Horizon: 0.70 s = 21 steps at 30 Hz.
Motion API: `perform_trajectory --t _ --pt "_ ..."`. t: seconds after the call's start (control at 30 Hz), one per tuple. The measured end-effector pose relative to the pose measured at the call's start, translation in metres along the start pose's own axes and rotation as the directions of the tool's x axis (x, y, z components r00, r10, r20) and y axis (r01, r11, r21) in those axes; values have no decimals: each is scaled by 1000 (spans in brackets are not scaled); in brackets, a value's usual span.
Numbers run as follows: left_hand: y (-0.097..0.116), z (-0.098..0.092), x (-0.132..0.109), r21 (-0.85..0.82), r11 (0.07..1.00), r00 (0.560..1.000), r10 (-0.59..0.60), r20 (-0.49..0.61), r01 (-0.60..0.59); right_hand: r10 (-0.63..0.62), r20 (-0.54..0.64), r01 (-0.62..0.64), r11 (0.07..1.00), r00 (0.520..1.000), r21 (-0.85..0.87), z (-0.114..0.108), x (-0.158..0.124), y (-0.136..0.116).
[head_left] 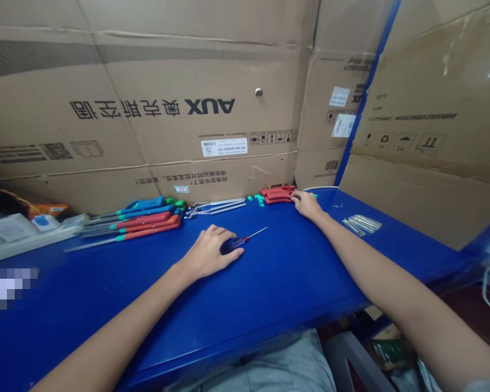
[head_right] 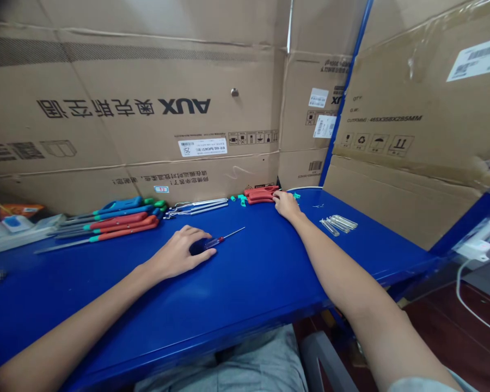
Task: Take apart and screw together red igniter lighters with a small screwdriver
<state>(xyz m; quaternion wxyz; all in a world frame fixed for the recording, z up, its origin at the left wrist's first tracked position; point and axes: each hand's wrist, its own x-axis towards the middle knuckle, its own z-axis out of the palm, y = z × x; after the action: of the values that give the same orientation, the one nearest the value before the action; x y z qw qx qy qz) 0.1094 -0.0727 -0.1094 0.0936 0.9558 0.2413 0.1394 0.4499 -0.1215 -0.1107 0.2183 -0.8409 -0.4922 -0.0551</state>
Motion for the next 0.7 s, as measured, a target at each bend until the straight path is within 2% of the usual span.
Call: perform_trajectory --t 0.13,0.53,0.7 --pt "2 0 0 7 1000 1000 -7 3 7 24 14 -23 999 1000 -41 3 -2 -6" --pt "1 2 -1 -12 1000 1000 6 -5 -6 -36 -7 36 999 999 -37 5 -4 -6" --pt "-5 -5 3 8 1000 999 17 -28 -17 -112 -71 112 994 991 -12 -1 -13 -25"
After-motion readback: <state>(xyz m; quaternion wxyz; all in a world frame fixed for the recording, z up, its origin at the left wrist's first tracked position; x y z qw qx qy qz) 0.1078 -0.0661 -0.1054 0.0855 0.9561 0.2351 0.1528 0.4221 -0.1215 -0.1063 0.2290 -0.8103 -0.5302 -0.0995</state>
